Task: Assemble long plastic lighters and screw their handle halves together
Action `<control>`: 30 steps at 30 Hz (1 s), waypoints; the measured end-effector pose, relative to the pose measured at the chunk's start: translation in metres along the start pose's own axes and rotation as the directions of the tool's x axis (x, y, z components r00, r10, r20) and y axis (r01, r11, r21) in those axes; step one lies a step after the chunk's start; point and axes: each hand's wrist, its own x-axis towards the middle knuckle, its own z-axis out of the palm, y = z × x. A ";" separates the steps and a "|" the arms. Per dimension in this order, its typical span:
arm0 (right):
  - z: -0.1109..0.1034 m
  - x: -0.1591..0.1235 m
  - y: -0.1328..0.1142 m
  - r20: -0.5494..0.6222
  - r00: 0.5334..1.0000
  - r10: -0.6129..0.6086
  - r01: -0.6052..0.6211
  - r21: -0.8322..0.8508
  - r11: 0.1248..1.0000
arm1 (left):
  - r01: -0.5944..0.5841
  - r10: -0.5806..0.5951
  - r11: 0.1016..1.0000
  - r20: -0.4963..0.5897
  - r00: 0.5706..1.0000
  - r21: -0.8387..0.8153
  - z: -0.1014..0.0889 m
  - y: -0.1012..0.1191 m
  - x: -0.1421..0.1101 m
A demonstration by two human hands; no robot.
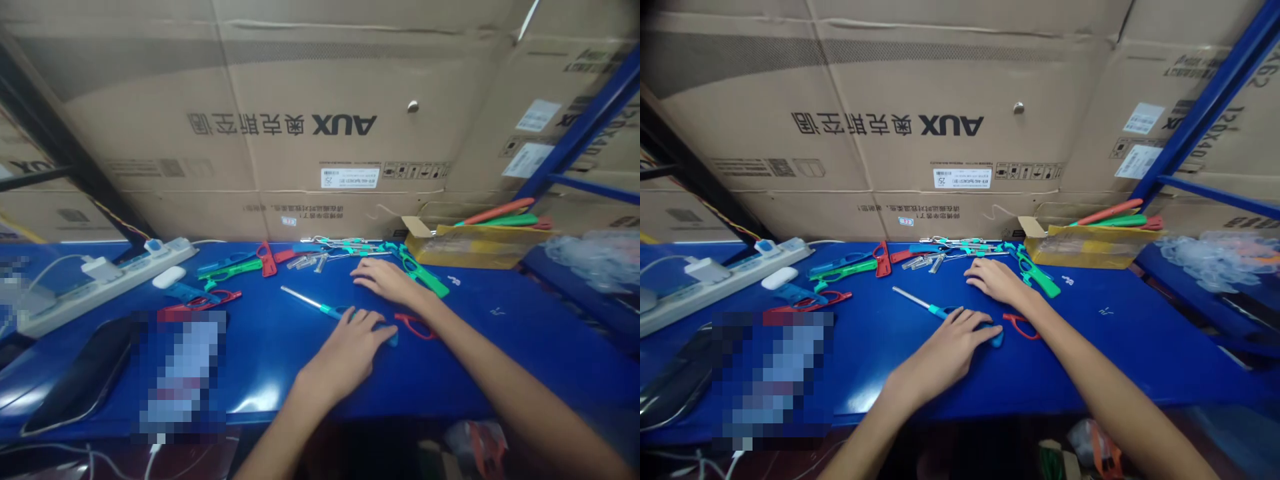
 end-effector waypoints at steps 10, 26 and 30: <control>-0.034 -0.026 -0.009 0.034 0.987 0.160 -0.143 0.650 0.746 | -0.078 0.072 0.878 0.032 0.997 0.472 -0.025 -0.031 0.070; -0.035 -0.022 -0.039 -0.004 0.914 0.405 -0.267 0.746 0.610 | -0.250 0.373 0.748 -0.077 0.925 0.615 0.016 -0.032 0.089; -0.033 -0.022 -0.034 -0.218 0.875 0.433 -0.208 0.638 0.742 | -0.333 0.474 0.748 -0.112 0.873 0.574 0.014 -0.036 0.082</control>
